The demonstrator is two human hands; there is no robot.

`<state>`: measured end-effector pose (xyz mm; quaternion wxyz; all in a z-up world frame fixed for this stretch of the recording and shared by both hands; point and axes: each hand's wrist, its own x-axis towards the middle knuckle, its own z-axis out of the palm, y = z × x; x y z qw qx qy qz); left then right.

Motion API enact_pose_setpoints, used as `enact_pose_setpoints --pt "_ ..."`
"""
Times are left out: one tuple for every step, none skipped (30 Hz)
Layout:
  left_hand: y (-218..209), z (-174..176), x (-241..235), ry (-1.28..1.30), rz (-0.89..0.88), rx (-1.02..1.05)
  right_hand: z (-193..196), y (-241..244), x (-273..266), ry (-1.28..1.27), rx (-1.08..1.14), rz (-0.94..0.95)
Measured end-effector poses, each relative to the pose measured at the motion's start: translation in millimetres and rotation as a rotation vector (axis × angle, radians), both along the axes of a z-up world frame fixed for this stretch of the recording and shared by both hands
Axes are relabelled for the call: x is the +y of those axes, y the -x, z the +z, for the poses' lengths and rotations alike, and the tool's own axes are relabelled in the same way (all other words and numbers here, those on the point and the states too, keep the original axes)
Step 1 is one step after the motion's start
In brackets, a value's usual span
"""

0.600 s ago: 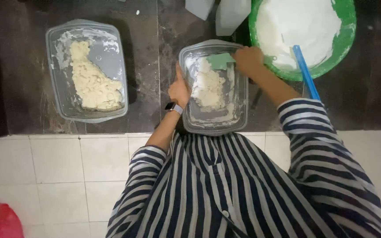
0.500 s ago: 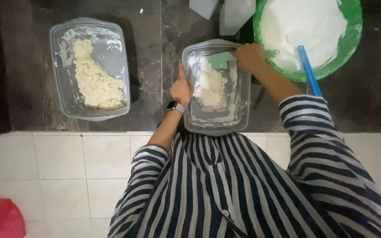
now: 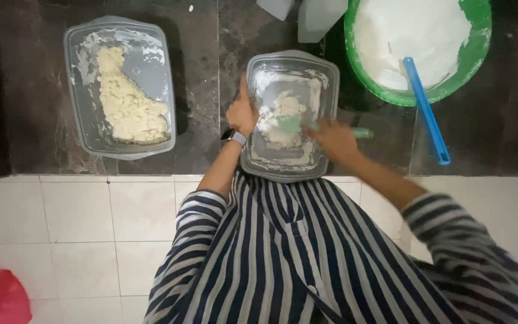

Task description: Mixing and kneading a white dough-like substance in plastic containers using a spatula and hands.

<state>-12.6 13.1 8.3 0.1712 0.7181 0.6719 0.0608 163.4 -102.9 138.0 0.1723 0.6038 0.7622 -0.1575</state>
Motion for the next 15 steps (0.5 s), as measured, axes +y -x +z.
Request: enact_pose_setpoints --pt "-1 -4 0 0.000 0.000 -0.003 -5 7 -10 0.000 -0.003 0.000" --pt "-2 -9 0 -0.011 0.010 -0.013 -9 15 -21 -0.072 -0.056 0.007" --pt "-1 -13 0 -0.024 0.020 -0.020 -14 24 -31 -0.144 -0.106 0.014" --pt "1 -6 -1 -0.024 0.020 -0.019 -30 28 -35 -0.145 -0.105 0.013" --pt "1 2 -1 -0.008 0.005 -0.038 -46 31 -39 -0.201 -0.092 -0.012" --pt "1 9 -2 0.009 -0.009 -0.058 -62 34 -43 -0.257 -0.079 -0.036" --pt "3 10 -1 0.012 -0.014 -0.060 -55 35 -42 -0.254 -0.082 -0.041" --pt "5 10 -1 0.019 -0.038 -0.112 -48 37 -41 -0.258 -0.102 -0.063" --pt "9 11 1 0.025 -0.061 -0.162 -41 39 -38 -0.263 -0.119 -0.086" --pt "8 11 -2 0.027 -0.067 -0.161 -31 32 -39 -0.261 -0.119 -0.091" --pt "7 13 -3 0.025 -0.062 -0.150 -20 24 -38 -0.159 -0.107 -0.147" --pt "6 14 -3 0.024 -0.057 -0.140 -10 17 -36 -0.057 -0.094 -0.202" --pt "3 9 -2 0.025 -0.059 -0.140 -13 13 -34 -0.056 -0.095 -0.204" --pt "0 4 -2 0.026 -0.025 -0.063 -17 10 -31 -0.154 -0.117 -0.248" --pt "-4 -2 -3 0.029 0.008 0.014 -20 6 -30 -0.249 -0.139 -0.294"
